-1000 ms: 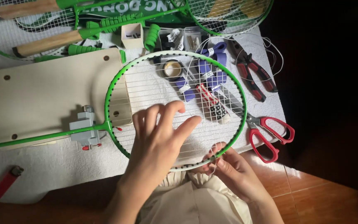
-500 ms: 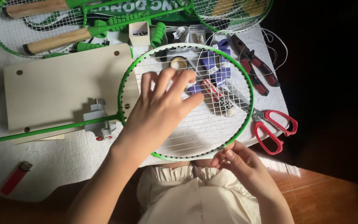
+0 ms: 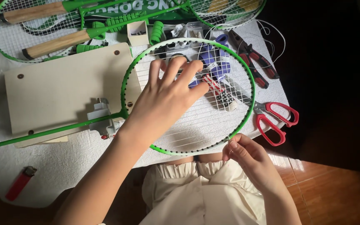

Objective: The person manually weaves and pulls string through the grommets of a badminton racket.

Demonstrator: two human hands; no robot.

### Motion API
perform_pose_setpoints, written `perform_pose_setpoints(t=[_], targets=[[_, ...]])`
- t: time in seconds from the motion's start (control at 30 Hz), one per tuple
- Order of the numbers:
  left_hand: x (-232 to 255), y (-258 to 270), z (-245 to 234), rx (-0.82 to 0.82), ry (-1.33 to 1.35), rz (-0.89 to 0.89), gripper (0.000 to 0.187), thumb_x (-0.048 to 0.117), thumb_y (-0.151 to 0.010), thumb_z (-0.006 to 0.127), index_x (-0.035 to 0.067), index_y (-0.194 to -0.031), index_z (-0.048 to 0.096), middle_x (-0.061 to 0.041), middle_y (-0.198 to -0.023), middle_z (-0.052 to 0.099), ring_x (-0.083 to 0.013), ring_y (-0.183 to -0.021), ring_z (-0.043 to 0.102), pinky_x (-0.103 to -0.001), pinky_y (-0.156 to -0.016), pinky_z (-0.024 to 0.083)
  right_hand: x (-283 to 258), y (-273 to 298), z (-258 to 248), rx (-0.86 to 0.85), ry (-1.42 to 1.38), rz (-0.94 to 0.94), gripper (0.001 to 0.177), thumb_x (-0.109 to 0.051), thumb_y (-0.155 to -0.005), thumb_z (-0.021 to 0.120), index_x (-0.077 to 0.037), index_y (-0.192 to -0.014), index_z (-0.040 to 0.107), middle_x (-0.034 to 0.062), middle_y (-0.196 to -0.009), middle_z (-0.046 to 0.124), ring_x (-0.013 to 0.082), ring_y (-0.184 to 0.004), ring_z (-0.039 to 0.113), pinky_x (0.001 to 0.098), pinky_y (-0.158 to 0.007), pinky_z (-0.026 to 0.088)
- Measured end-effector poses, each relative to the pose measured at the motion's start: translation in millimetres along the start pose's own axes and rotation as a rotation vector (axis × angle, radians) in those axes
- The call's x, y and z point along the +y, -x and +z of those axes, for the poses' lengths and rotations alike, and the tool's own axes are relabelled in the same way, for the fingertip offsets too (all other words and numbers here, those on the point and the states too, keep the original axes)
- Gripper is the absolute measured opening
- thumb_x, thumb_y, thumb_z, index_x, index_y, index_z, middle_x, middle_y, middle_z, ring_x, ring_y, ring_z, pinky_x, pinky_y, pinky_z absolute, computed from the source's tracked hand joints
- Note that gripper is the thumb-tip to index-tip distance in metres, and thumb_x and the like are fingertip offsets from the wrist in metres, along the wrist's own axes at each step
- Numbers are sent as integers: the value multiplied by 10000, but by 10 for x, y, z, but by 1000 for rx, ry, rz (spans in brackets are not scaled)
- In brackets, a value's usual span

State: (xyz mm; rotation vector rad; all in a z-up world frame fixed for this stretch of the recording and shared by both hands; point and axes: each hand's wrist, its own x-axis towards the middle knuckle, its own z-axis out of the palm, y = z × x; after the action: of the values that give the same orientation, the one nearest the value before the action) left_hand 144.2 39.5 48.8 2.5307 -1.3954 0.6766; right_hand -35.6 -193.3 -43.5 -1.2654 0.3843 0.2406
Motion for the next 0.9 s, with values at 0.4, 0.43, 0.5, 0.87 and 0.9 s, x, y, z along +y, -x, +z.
perform_pose_setpoints(t=[0.4,0.43,0.5,0.87,0.9], targets=[[-7,-31,56,38,-72,36,271,60,-846,729,110,-1112,706,-67,-1308,547,-237,-1215,519,-467,-1007,432,-24,5,4,2,80,-36,278,-266,-1017,592,10,-1041,611,81,-873,660,184,-870,643,349,-856,509],[-4,-19,69,37,-73,35,271,60,-846,729,110,-1112,706,-67,-1308,547,-237,-1215,519,-467,-1007,432,-25,8,10,1,80,-35,278,-266,-1017,592,10,-1041,611,81,-873,660,184,-870,643,349,-856,509],[0,-12,99,39,-93,28,234,52,-855,732,112,-1080,703,-55,-1284,549,-223,-1177,524,-452,-986,437,-38,8,13,17,140,-49,283,-269,-1017,594,13,-1034,610,81,-863,665,182,-866,648,340,-841,508],[-9,14,158,90,-20,15,163,93,-915,715,77,-1075,684,-52,-1270,545,-231,-1209,531,-450,-1031,438,-74,16,55,36,188,-51,289,-270,-1011,595,18,-1007,622,77,-850,672,174,-856,657,332,-831,521],[-11,14,158,99,-12,14,167,101,-917,712,74,-1079,681,-55,-1282,545,-239,-1225,530,-456,-1047,436,-74,14,57,39,194,-52,290,-269,-1010,597,20,-1005,625,77,-847,673,172,-853,658,330,-830,522]])
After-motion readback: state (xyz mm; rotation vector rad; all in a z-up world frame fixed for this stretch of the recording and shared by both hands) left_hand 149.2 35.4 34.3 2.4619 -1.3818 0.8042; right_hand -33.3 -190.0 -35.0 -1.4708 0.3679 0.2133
